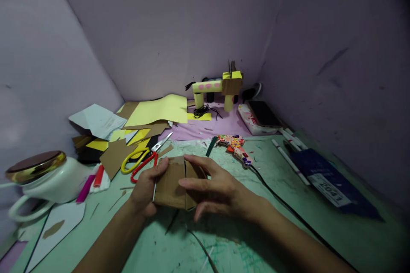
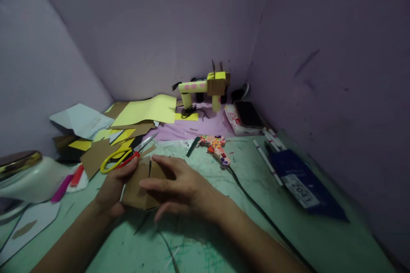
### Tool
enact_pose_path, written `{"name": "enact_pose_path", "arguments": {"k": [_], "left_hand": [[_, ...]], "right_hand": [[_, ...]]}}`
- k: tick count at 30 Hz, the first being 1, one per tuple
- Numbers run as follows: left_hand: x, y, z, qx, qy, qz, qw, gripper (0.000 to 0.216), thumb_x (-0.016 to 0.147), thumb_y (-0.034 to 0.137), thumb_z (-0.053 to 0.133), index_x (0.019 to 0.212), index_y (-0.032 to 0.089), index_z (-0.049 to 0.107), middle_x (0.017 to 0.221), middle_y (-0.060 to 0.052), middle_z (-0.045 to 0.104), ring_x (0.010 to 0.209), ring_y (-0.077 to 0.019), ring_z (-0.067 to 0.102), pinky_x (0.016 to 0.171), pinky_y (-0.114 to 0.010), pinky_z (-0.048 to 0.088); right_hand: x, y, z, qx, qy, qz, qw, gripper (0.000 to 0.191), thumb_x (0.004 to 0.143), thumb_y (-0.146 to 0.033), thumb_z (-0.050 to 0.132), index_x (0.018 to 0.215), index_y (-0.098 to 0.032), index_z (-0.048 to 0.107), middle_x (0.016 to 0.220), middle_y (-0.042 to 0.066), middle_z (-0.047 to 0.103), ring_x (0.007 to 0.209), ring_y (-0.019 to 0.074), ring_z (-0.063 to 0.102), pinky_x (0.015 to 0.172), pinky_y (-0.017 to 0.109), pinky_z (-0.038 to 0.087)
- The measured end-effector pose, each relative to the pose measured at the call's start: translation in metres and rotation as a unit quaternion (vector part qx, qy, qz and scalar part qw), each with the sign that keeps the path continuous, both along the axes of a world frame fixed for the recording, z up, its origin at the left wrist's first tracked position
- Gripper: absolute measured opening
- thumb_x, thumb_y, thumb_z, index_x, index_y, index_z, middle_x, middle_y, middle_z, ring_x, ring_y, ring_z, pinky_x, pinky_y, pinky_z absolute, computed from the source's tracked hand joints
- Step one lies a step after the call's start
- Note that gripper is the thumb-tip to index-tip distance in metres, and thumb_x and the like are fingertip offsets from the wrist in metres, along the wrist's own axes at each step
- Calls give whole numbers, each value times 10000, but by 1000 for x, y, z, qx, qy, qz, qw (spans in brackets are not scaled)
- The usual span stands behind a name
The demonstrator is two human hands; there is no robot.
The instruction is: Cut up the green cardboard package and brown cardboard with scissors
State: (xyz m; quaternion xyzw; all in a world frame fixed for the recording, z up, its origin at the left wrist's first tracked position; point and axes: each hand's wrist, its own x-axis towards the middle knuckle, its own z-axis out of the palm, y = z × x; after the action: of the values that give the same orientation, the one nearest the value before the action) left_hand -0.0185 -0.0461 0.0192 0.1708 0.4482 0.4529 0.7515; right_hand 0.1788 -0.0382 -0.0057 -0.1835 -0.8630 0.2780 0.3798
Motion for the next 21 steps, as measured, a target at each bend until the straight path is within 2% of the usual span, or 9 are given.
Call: {"name": "enact_pose_path", "arguments": {"k": [3, 6, 8, 12, 17, 21], "left_hand": [[0, -1, 0, 16, 4, 4, 1000, 231, 786, 296, 609, 892, 115, 706, 759, -121, 725, 724, -290, 692, 640, -375, 564], [2, -2, 2, 57, 11, 18, 998, 230, 776, 257, 609, 950, 133, 695, 804, -102, 725, 712, -257, 683, 620, -333, 556], [3, -3, 4, 84, 20, 22, 996, 267, 767, 246, 615, 1004, 140, 677, 835, -94, 723, 710, -237, 673, 621, -312, 550], [3, -3, 4, 112, 31, 20, 993, 346, 744, 248, 637, 1071, 138, 639, 871, -101, 716, 726, -233, 663, 634, -309, 542], [1, -3, 0, 138, 37, 17, 990, 440, 724, 272, 678, 1139, 150, 595, 912, -93, 713, 798, -241, 665, 646, -279, 526], [0, -3, -2, 166, 42, 26, 985, 549, 720, 258, 685, 1241, 187, 528, 931, -74, 714, 841, -255, 665, 675, -290, 527]], "right_hand": [[-1, 0, 1, 25, 22, 14, 999, 641, 744, -440, 687, 1325, -400, 420, 1459, 34, 286, 1283, 285, 375, 1038, 437, 387], [-2, 0, 1, 32, 50, 12, 998, 836, 760, -450, 667, 1429, -389, 168, 1433, 63, 343, 1280, 274, 380, 1037, 443, 378], [-3, 0, 1, 20, 50, 3, 999, 903, 767, -455, 657, 1446, -361, 69, 1415, 82, 378, 1273, 270, 391, 1039, 444, 371], [-4, 1, -1, 18, 36, 5, 999, 813, 786, -462, 630, 1434, -367, 147, 1423, 76, 372, 1292, 284, 366, 1044, 471, 353], [-4, 1, -2, 15, 27, -17, 999, 870, 717, -378, 733, 1409, -396, 206, 1409, 43, 400, 1284, 312, 374, 1052, 502, 338], [-5, 2, -4, 23, 36, -17, 999, 861, 725, -330, 732, 1406, -394, 210, 1399, 41, 415, 1289, 311, 370, 1069, 507, 311]]}}
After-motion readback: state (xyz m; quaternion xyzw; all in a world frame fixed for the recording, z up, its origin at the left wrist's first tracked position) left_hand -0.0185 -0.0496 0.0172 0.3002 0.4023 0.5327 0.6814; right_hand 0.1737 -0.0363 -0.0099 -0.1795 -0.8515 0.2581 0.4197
